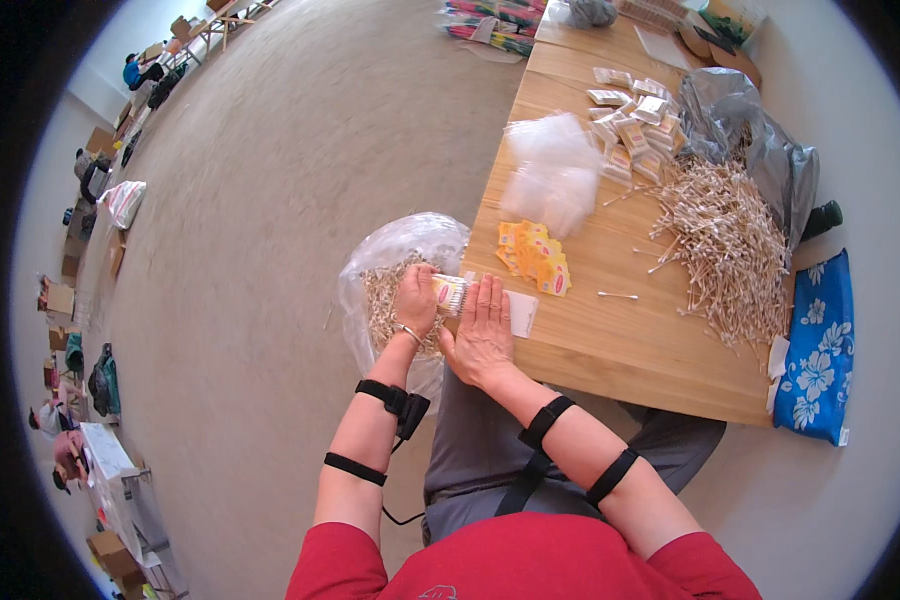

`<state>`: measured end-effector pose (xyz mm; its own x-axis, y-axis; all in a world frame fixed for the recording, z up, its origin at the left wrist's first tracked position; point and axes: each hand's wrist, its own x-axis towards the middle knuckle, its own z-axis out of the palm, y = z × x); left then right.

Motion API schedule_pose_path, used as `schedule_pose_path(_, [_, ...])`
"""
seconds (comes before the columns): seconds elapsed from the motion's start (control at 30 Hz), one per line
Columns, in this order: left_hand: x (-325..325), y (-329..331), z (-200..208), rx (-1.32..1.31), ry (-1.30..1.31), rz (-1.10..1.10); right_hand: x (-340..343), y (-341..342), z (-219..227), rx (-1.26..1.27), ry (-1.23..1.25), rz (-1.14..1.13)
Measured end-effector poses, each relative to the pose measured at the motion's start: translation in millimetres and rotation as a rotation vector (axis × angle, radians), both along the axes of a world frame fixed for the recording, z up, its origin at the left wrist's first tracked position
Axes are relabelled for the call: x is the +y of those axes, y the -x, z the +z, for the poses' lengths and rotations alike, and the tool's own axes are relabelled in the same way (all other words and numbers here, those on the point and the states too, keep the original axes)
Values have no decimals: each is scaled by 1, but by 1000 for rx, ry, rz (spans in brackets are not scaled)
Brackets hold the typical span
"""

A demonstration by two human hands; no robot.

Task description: Group multiple cotton swabs together and place them into small plastic bags.

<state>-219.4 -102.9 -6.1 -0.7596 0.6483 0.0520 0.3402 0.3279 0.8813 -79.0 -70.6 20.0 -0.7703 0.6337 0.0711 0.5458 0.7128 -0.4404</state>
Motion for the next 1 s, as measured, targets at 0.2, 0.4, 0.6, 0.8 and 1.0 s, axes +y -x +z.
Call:
schedule_pose_path(0.2, [-11,18,-11,-159,-34,-28,11,1,0,215,110,-64])
schedule_pose_path(0.4, [-16,18,0,-685,-298,-144,33,2,1,705,411,-177])
schedule_pose_path(0.6, [-17,15,-7,-800,-387,-267,20,25,0,828,601,-169])
schedule_pose_path(0.8, [-14,14,-3,-745,-334,-275,11,42,2,876,633,-169])
schedule_pose_path(1.0, [-13,13,-7,-649,-303,-287,6,54,-2,857,570,-127])
